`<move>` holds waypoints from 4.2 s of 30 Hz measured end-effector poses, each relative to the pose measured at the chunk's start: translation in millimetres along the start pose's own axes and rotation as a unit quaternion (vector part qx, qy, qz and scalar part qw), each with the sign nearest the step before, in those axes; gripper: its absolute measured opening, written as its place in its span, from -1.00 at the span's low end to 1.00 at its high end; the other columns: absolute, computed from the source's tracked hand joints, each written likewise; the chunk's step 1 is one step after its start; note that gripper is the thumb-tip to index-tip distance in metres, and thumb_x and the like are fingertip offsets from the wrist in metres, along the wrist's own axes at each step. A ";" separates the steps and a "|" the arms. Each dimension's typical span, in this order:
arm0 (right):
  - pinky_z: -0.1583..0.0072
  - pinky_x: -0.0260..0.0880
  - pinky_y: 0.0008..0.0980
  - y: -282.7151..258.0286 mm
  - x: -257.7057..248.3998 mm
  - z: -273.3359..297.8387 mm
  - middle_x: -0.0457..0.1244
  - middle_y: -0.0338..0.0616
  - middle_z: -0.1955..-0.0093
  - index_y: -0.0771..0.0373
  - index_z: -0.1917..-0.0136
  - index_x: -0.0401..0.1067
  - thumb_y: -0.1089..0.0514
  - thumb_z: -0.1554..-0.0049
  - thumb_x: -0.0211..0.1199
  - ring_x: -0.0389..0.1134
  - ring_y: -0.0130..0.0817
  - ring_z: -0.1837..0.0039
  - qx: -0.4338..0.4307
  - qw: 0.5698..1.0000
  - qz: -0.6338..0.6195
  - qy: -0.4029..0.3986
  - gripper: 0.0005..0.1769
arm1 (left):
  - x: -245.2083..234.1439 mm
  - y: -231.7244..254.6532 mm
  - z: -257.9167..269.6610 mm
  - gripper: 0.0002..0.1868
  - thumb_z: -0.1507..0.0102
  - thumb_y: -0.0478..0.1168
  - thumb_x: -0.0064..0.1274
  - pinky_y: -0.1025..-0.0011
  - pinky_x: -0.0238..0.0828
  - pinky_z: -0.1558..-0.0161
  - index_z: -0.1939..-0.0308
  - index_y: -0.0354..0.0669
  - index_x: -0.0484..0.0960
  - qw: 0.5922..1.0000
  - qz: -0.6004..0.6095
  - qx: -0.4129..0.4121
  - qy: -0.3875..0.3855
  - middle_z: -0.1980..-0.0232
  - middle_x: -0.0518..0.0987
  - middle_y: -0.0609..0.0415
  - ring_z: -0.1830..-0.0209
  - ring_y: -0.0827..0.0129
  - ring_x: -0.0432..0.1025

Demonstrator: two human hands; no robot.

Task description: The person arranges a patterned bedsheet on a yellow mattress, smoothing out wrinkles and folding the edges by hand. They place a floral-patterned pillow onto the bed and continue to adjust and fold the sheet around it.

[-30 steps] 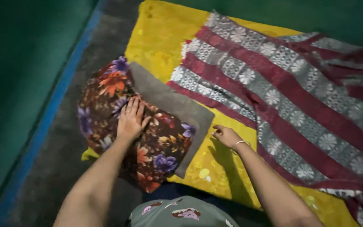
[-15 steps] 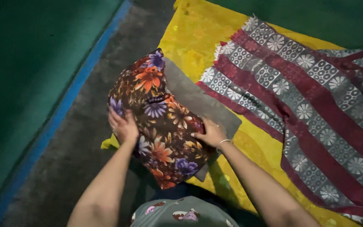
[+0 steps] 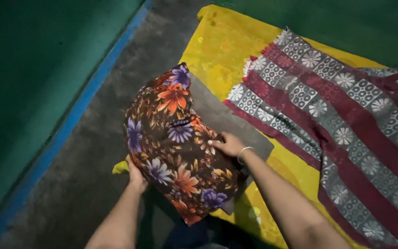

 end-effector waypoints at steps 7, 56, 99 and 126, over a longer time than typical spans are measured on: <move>-0.23 0.43 -0.26 36.3 -53.0 -65.8 0.44 0.04 -0.14 0.15 -0.22 0.57 -0.27 -0.08 0.31 0.48 -0.18 -0.17 -0.056 0.994 -0.062 0.068 -0.40 | -7.2 -33.5 -0.3 0.03 -0.24 0.59 -0.63 0.06 0.36 -0.31 -0.42 -0.05 0.41 0.991 -0.050 -0.113 -0.046 -0.34 0.55 0.00 -0.30 0.10 0.46; 0.07 0.47 -0.41 489.1 -303.6 614.6 0.39 -0.26 0.08 0.21 -0.16 0.47 -0.03 -0.26 0.09 0.42 -0.45 0.10 0.102 0.712 -0.469 0.513 -0.65 | 586.0 -575.7 191.5 0.11 -0.03 0.69 -0.60 -0.09 0.39 -0.20 -0.51 0.22 0.07 0.703 -0.283 -0.336 -0.559 -0.43 0.38 0.06 -0.24 -0.06 0.45; -0.42 0.20 0.00 569.5 -196.5 571.0 0.07 0.06 -0.53 -0.06 -0.54 0.17 -0.06 -0.08 0.31 0.11 0.04 -0.52 0.387 0.898 0.055 0.203 -0.22 | 572.4 -663.9 161.9 -0.05 -0.24 0.28 -0.01 0.24 -0.03 -0.52 -0.59 0.03 0.01 0.436 -0.790 0.157 -0.401 -0.65 -0.01 -0.13 -0.63 0.00 -0.03; -0.01 0.44 -0.33 677.1 -229.7 767.1 0.39 -0.08 0.20 0.23 -0.33 0.41 0.11 -0.11 0.37 0.43 -0.28 0.10 0.263 0.692 -0.214 0.638 -0.48 | 600.8 -674.9 223.1 -0.13 -0.29 0.15 0.07 0.14 0.45 -0.15 -0.61 0.36 -0.02 0.423 -0.765 0.209 -0.439 -0.21 0.55 -0.36 -0.20 -0.12 0.50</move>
Point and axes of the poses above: each hand's wrist, its own z-axis away from the middle knuckle, its own x-axis out of the palm, y = z × x, the point moved 8 cm from there along -z, towards the middle knuckle
